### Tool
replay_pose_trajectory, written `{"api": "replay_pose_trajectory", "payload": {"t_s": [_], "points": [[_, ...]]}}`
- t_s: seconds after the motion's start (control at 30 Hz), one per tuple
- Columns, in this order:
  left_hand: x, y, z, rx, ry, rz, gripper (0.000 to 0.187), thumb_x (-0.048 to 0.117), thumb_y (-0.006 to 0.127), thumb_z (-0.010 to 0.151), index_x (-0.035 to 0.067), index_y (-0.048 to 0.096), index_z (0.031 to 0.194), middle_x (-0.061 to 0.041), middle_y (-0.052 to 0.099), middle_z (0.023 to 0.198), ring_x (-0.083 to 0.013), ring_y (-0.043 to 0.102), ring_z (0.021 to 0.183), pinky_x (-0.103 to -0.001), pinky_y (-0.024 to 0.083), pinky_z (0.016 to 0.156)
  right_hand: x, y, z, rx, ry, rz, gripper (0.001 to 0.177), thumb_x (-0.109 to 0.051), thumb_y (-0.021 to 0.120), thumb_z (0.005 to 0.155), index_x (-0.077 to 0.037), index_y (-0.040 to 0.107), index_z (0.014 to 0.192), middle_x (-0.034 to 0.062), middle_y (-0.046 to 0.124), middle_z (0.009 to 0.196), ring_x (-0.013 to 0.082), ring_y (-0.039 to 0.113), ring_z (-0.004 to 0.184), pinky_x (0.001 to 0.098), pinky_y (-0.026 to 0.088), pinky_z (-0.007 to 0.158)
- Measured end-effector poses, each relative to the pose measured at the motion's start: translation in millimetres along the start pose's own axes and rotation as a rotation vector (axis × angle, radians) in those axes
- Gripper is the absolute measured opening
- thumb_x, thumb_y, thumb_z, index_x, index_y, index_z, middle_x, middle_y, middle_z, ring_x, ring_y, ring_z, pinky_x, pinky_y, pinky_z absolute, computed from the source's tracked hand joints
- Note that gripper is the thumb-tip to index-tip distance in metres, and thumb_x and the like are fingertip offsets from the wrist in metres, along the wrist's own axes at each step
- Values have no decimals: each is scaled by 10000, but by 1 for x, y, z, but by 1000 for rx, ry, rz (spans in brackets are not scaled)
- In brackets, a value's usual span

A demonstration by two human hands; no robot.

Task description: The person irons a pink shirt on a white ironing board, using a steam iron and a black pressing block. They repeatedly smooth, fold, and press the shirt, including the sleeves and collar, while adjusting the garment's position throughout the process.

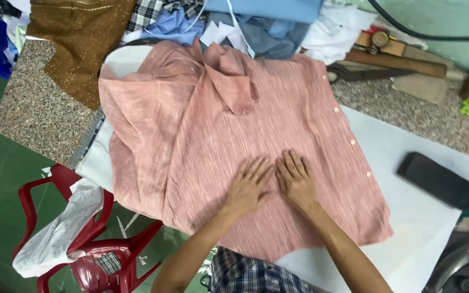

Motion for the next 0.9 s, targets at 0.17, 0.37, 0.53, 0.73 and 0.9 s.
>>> {"api": "replay_pose_trajectory", "payload": {"t_s": [0.17,0.37,0.53,0.73,0.9], "points": [[83,48,-53,0,79,-50,781,586,428,965,80,404,1560,-194,339,1652,-352,230,1564,-613,103,1260,31,-40,-78,5,68,-45,347,-307,641,966,-155,728,1266,122,630,1465,302,544,1409,477,394,1151],[164,78,-99,-198,175,116,827,679,217,1014,120,199,1623,-135,137,1708,-314,75,1587,-526,-37,1284,108,-114,-154,-21,138,-83,289,-243,622,991,-88,743,1204,197,674,1396,373,627,1315,494,438,1120],[200,75,-74,-158,259,32,734,607,255,1059,95,378,1570,-198,264,1660,-361,142,1562,-535,7,1267,151,-169,-252,60,269,-161,461,-190,654,963,7,588,1375,245,580,1480,451,565,1365,541,452,1105],[299,75,123,166,438,207,637,258,567,925,47,462,1517,-188,372,1631,-379,348,1508,-567,191,1264,130,-237,-331,182,441,-93,385,-84,630,925,-17,601,1303,207,615,1404,409,571,1332,522,444,1144],[322,146,284,-111,369,369,866,442,675,896,228,228,1606,-186,108,1687,-377,102,1562,-621,148,1221,121,-322,-351,287,604,-483,286,-188,639,987,-41,679,1229,161,660,1360,358,605,1304,501,461,1093]]}}
Point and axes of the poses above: each hand's wrist, its own z-axis towards the middle knuckle, its own y-axis out of the palm, x = y × z, the point moved 10 cm from there along z, towards the middle knuckle
